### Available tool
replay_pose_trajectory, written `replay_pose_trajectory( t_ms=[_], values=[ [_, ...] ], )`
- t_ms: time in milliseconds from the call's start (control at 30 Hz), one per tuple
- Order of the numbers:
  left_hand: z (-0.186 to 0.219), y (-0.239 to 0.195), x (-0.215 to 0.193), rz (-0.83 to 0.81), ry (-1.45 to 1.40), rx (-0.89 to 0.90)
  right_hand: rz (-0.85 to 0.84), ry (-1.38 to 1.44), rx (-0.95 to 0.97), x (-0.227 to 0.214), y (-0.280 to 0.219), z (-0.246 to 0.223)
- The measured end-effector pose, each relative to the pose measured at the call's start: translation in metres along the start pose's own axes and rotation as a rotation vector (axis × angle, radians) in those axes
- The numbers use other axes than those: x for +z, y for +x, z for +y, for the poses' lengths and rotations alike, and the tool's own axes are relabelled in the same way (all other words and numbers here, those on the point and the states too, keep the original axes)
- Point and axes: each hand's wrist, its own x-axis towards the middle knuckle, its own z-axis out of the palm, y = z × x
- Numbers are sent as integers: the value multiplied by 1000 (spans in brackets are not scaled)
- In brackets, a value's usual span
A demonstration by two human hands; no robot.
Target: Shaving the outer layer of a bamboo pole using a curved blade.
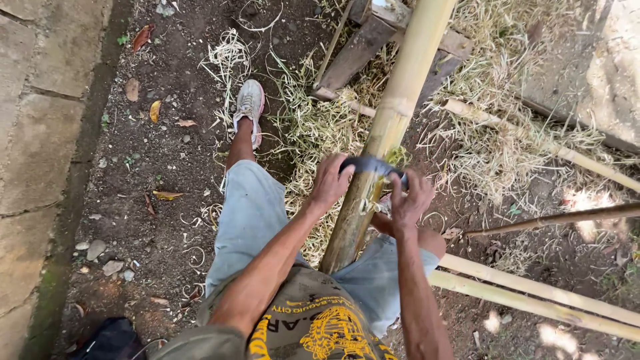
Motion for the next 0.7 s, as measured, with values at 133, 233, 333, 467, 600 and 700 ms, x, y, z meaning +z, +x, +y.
replay_pose_trajectory(
  t_ms=[133, 233, 333, 467, 600, 700],
  values=[
    [8, -63, -13, 0, 8, -22, -49, 3, 49, -46, -27, -43],
    [22, -76, -22, 54, 43, -7, -82, 71, 41, -63, -23, -54],
    [25, -79, -22, 88, 57, 1, -186, 121, 68, -66, -17, -47],
    [27, -50, -16, 49, 34, -100, -314, 49, 47, -44, 15, -18],
    [34, 14, -5, 0, -133, -262, -365, 40, 22, -10, 83, 14],
    [22, 73, 18, -43, -194, -342, -300, 133, 43, 14, 125, 31]
  ],
)
